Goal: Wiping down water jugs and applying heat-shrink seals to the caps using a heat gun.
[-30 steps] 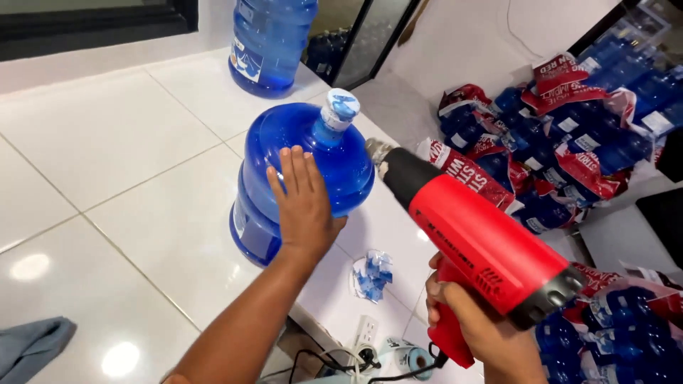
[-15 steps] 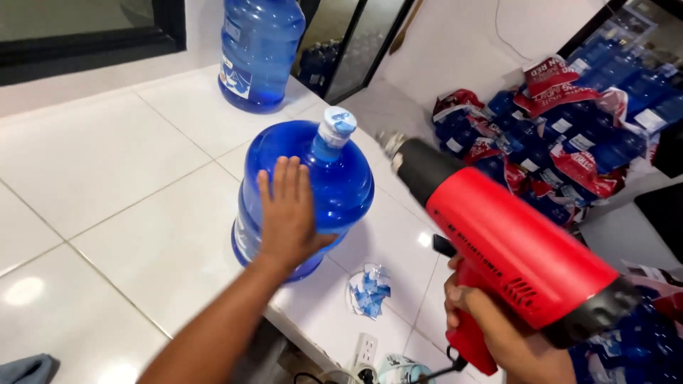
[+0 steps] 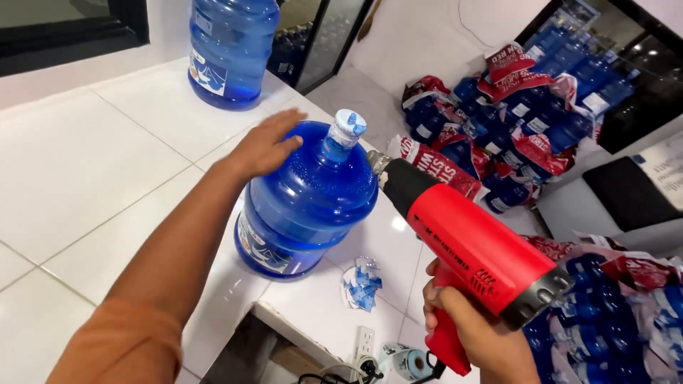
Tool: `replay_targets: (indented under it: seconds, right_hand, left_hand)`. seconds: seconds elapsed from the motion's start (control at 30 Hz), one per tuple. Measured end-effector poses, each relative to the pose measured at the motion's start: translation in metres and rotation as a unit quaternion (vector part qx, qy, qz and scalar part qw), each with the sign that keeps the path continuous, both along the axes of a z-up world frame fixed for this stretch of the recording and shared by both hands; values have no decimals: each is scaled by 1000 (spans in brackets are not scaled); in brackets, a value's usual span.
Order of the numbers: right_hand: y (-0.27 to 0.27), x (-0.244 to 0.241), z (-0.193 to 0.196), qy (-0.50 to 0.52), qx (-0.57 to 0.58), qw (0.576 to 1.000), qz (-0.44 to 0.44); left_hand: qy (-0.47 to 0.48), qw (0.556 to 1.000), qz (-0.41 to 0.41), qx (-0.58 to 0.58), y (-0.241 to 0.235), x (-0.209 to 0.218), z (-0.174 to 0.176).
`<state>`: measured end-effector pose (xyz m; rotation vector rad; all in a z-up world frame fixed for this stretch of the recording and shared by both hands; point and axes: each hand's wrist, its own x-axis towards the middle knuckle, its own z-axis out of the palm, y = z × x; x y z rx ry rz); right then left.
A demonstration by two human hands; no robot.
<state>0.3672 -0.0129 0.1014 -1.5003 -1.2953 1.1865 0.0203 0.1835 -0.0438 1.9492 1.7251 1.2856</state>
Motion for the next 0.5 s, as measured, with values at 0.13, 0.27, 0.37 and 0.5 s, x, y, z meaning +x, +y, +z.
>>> replay_targets:
  seconds: [0.13,0.27,0.37,0.5]
  right_hand:
    - [-14,-14,14,6,-21,998,-52]
    - [-5,10,-6,7,17,999,27]
    - [-8,17,-9,-4,-40,999,-2]
    - [-7,28,-6,19,-9,999,33]
  left_hand:
    - [-27,993,-82,-81,-3,0,11]
    - [-35,996,-42,-77,-29,12,9]
    - [-18,999,21,-28,-48,30,-4]
    - [22,984,170,48,-99,66,6]
